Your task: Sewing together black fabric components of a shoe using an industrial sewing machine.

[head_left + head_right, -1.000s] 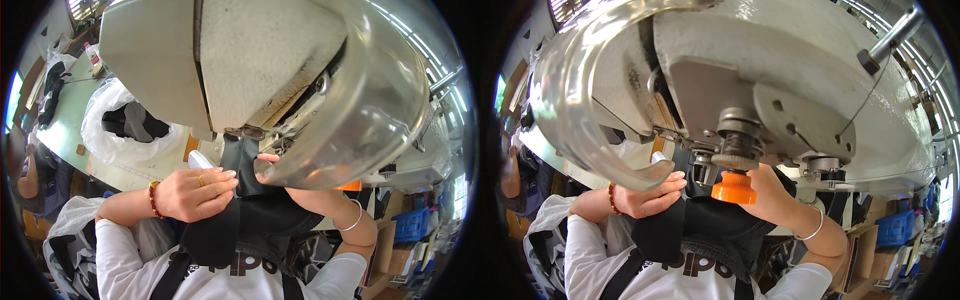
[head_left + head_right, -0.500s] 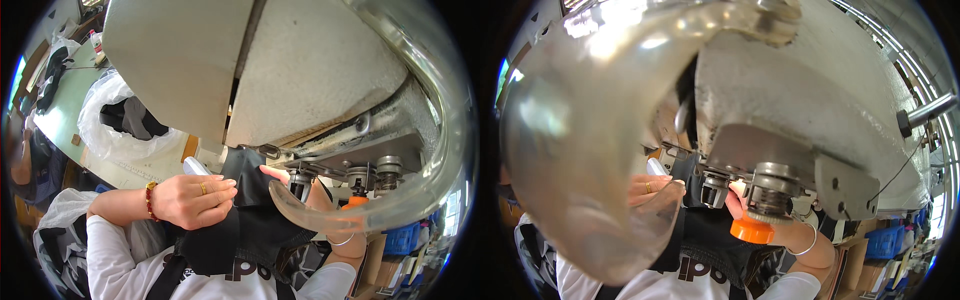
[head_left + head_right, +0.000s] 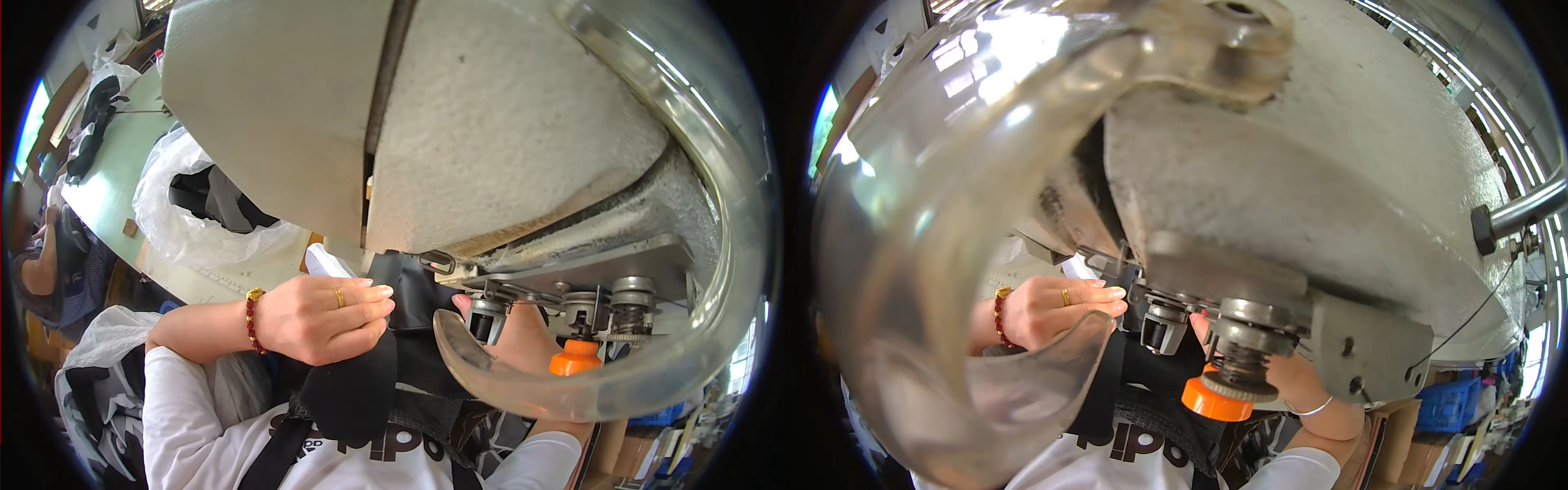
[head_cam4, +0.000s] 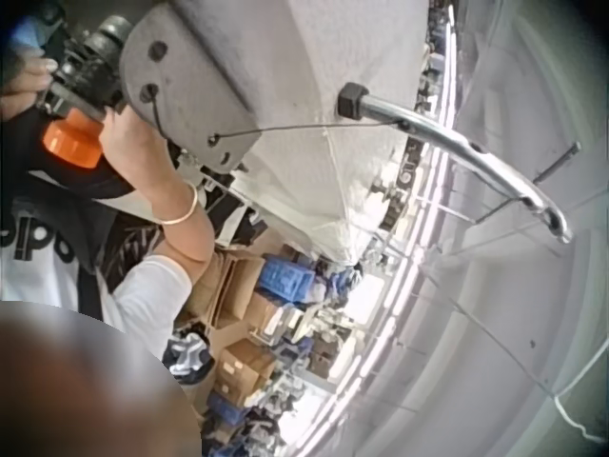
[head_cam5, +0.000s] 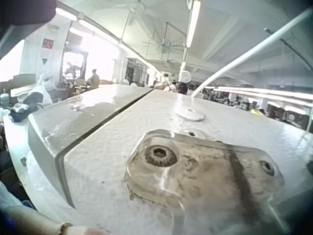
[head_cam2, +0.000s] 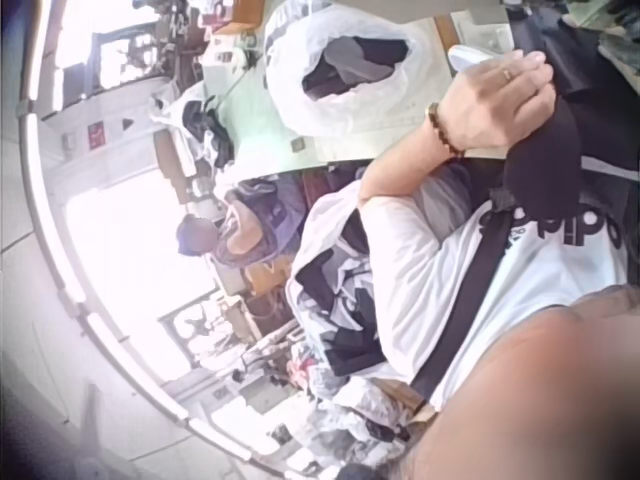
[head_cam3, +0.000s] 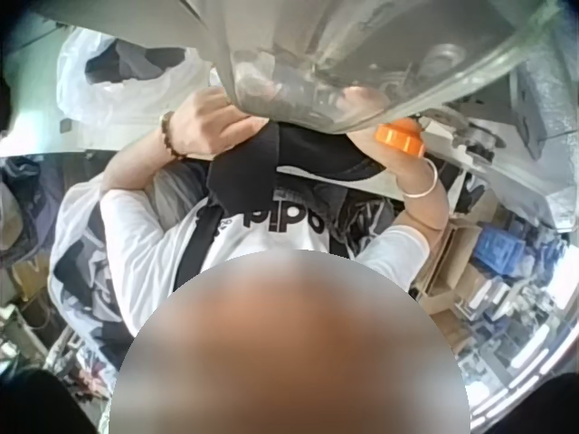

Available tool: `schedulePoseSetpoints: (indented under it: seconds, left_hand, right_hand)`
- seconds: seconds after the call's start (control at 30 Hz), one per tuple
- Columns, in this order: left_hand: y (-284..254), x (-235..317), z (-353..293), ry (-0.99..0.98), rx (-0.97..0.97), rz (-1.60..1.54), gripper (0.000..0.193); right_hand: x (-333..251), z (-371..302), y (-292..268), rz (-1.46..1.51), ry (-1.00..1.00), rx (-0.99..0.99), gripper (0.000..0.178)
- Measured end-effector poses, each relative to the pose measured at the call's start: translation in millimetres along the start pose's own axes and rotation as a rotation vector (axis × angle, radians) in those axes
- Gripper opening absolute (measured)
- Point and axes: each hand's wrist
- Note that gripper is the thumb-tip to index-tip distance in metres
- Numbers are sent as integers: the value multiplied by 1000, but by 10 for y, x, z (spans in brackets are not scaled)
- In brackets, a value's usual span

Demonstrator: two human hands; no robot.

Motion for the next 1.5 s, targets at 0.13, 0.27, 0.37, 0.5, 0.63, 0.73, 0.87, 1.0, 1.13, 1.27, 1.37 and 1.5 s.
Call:
schedulePoseSetpoints:
  seconds: [0.13, 0.27, 0.37, 0.5, 0.63, 0.73, 0.87, 1.0, 1.13, 1.27, 1.37, 1.5]
  left_hand:
    - [39, -38, 30, -15, 4, -6, 10]
    - [105, -69, 46, 20, 42, 45, 10]
    - [105, -88, 21, -3, 33, 14, 11]
    - [23, -119, -51, -168, 28, -249, 16]
    - [-30, -155, -92, -374, 124, -551, 27]
    - [-57, -171, -88, -405, 146, -617, 30]
    - [-34, -117, -52, -232, 36, -382, 28]
    - [58, -20, -23, -126, 29, -141, 22]
    - [106, 4, -22, -114, 57, -93, 19]
    - [99, -18, -16, -100, 35, -75, 18]
    - [90, -51, 10, -88, 30, -44, 17]
    - [48, -91, 44, -111, 28, -50, 16]
  right_hand:
    - [90, 97, -8, 487, 205, -5, 30]
    - [184, 185, -10, 1374, 582, -27, 26]
    - [245, 215, -33, 1660, 727, -49, 23]
    - [317, 247, -54, 1779, 815, -76, 20]
    - [321, 254, -29, 1785, 850, -194, 18]
    - [240, 314, 24, 1420, 793, 108, 16]
    - [237, 303, 0, 1531, 853, 97, 14]
    - [322, 392, -99, 1608, 934, 153, 11]
    - [382, 321, -142, 1182, 577, -182, 13]
    - [185, 368, -5, 1331, 689, 7, 26]
    - [81, 324, 21, 1693, 835, -54, 26]
    - [120, 265, 24, 1701, 826, -18, 26]
Point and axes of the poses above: each hand's wrist, its own z-axis towards the middle knuckle, its own y-axis out of the palm, x = y × z, and after that the axes turned 2 degrees about -x, right-handed
